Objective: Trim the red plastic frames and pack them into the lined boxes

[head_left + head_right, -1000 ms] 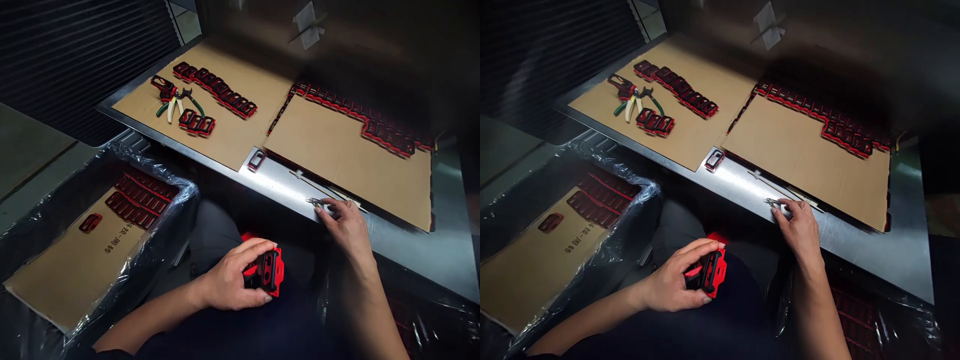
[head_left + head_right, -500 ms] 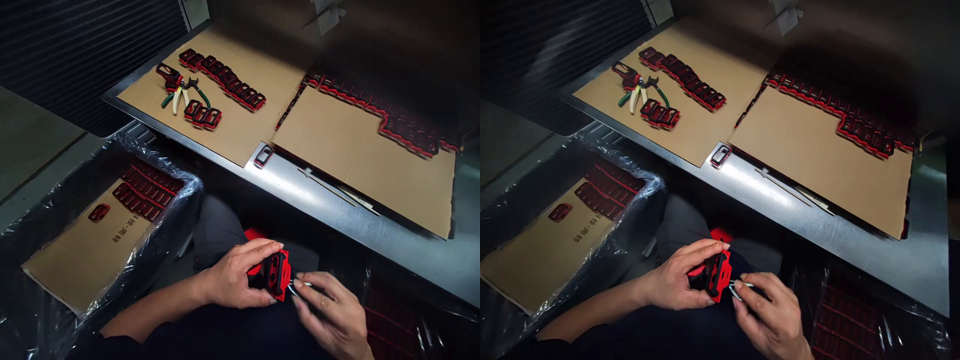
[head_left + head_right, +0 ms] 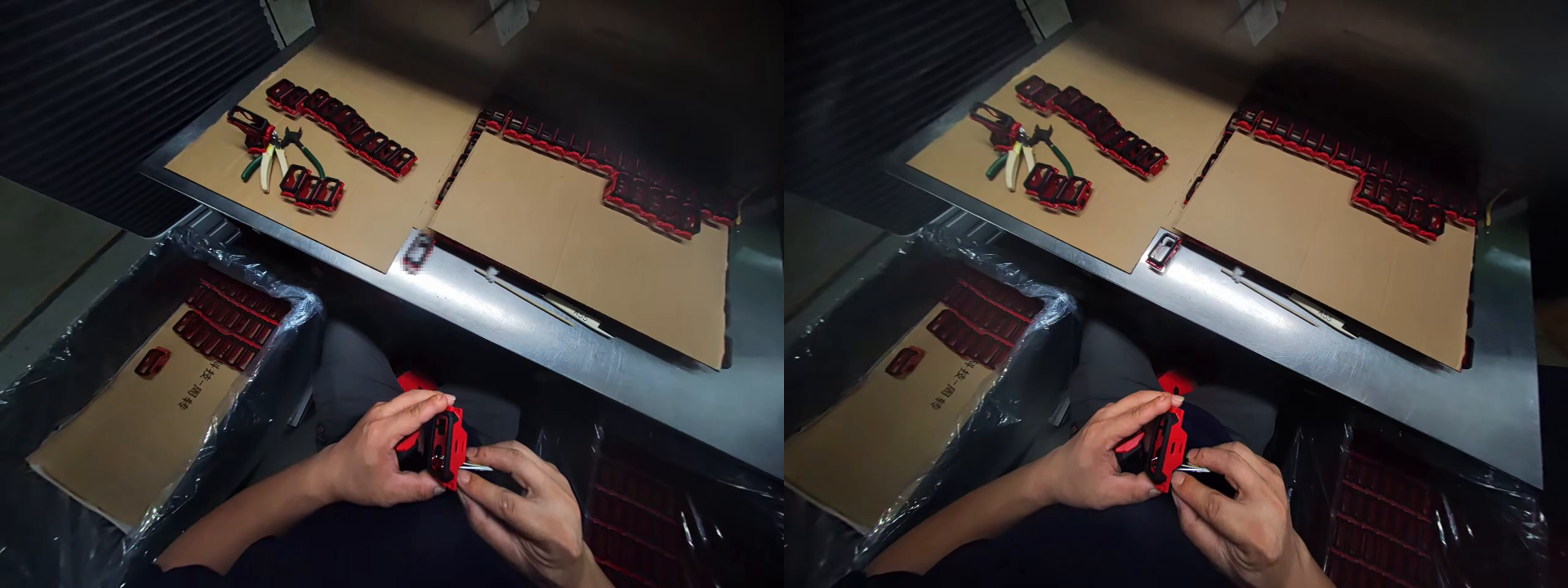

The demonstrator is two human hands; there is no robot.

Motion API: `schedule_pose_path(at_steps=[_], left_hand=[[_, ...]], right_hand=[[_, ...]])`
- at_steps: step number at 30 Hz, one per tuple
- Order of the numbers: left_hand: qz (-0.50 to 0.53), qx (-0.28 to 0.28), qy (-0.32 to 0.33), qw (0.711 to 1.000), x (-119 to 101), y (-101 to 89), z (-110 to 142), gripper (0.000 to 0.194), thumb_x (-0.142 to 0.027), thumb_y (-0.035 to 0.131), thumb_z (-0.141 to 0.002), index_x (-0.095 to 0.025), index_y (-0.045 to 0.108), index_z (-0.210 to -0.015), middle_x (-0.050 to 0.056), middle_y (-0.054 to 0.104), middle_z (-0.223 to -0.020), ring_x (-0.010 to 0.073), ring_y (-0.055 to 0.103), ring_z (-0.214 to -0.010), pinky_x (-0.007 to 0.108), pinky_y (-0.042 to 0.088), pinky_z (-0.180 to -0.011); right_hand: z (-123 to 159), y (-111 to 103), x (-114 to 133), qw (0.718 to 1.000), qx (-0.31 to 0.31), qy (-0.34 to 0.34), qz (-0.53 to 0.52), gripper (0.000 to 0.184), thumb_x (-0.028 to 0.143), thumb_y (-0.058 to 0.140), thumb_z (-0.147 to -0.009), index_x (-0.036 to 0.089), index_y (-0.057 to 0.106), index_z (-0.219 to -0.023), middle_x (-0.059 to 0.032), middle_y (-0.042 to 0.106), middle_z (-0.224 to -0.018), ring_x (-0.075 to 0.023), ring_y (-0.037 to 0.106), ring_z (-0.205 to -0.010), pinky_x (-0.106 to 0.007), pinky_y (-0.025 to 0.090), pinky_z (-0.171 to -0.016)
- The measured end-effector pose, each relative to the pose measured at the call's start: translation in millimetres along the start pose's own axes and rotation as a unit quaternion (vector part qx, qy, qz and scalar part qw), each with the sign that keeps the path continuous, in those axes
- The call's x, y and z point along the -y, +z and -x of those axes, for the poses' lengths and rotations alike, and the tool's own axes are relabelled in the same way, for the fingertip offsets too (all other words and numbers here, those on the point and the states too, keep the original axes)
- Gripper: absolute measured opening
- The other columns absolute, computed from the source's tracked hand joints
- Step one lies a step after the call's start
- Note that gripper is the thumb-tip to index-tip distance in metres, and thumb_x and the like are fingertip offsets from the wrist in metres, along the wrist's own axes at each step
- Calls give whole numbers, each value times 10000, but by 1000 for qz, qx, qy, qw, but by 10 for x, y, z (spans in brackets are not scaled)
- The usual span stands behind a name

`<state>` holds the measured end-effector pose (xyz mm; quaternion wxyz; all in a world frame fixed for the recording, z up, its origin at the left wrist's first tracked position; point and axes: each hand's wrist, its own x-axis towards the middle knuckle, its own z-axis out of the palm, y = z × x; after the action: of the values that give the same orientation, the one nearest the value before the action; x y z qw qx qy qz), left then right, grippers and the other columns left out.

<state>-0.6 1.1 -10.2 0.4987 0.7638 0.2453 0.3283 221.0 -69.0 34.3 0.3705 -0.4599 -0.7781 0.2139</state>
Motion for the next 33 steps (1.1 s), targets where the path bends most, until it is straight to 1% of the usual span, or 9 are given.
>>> schedule_pose_path(at_steps=[3, 8, 13, 16, 21, 27, 30, 32, 33], left_hand=[[4, 3, 3, 1000, 14, 4, 0, 891, -281, 810, -781, -258, 351, -1544, 155, 641, -1362, 286, 641, -1227, 430, 566, -1029], [2, 1, 6, 1000, 15, -3, 0, 876, -273, 811, -777, -232, 374, -1535, 169, 644, -1353, 296, 645, -1224, 431, 576, -1019], [-17, 12, 2, 1000, -5, -21, -6, 869, -267, 800, -781, -240, 370, -1535, 171, 640, -1345, 298, 652, -1210, 441, 589, -996], [-22, 14, 0, 1000, -5, -29, -3, 843, -286, 803, -783, -226, 398, -1519, 175, 650, -1319, 293, 659, -1194, 434, 593, -988], [-23, 13, -4, 1000, 3, -29, 3, 799, -323, 801, -792, -212, 436, -1494, 173, 660, -1303, 288, 673, -1170, 423, 601, -975], [-20, 4, 0, 1000, 2, -26, -8, 817, -320, 828, -769, -211, 448, -1484, 171, 683, -1278, 292, 681, -1163, 418, 603, -970], [12, -9, -22, 1000, 21, -14, 23, 816, -295, 853, -737, -235, 484, -1462, 152, 684, -1289, 299, 667, -1184, 436, 575, -1012], [73, -27, -73, 994, 46, 6, 68, 791, -337, 867, -725, -241, 525, -1432, 151, 673, -1305, 288, 685, -1123, 418, 594, -965], [122, -38, -111, 986, 61, 19, 93, 784, -378, 870, -723, -238, 538, -1420, 157, 664, -1314, 264, 706, -1038, 386, 614, -902]], right_hand=[[-2, 5, -4, 1000, 7, 0, -6, 235, 68, 712, -831, 177, 747, -1036, -106, 763, -908, -182, 721, -761, -264, 618, -607], [-1, 15, -7, 1000, -11, -9, -4, 177, 80, 687, -875, 153, 757, -1020, -107, 750, -905, -171, 699, -751, -258, 603, -598], [1, -23, 3, 999, 24, -6, 20, 177, 100, 678, -898, 158, 759, -1044, -102, 743, -923, -178, 698, -809, -248, 606, -633], [-4, -44, 17, 999, 41, -8, 20, 169, 108, 672, -910, 145, 756, -1052, -105, 742, -939, -176, 697, -836, -233, 605, -654], [-13, -40, 12, 999, 44, -9, 30, 162, 122, 646, -930, 149, 754, -1047, -99, 751, -934, -170, 705, -820, -226, 611, -662], [-15, -30, 44, 997, 50, -25, 57, 168, 130, 619, -948, 154, 765, -1030, -93, 778, -926, -181, 738, -823, -244, 632, -722], [-28, -39, 86, 997, 39, -35, 48, 181, 114, 615, -948, 143, 754, -1059, -90, 783, -915, -179, 746, -823, -256, 631, -759], [-59, -81, 36, 999, 23, -26, 35, 172, 95, 626, -935, 139, 745, -1052, -87, 782, -912, -173, 744, -821, -253, 623, -755], [-83, -115, -37, 999, 10, -14, 39, 163, 96, 638, -930, 146, 740, -1046, -84, 783, -916, -171, 742, -819, -252, 617, -745]])
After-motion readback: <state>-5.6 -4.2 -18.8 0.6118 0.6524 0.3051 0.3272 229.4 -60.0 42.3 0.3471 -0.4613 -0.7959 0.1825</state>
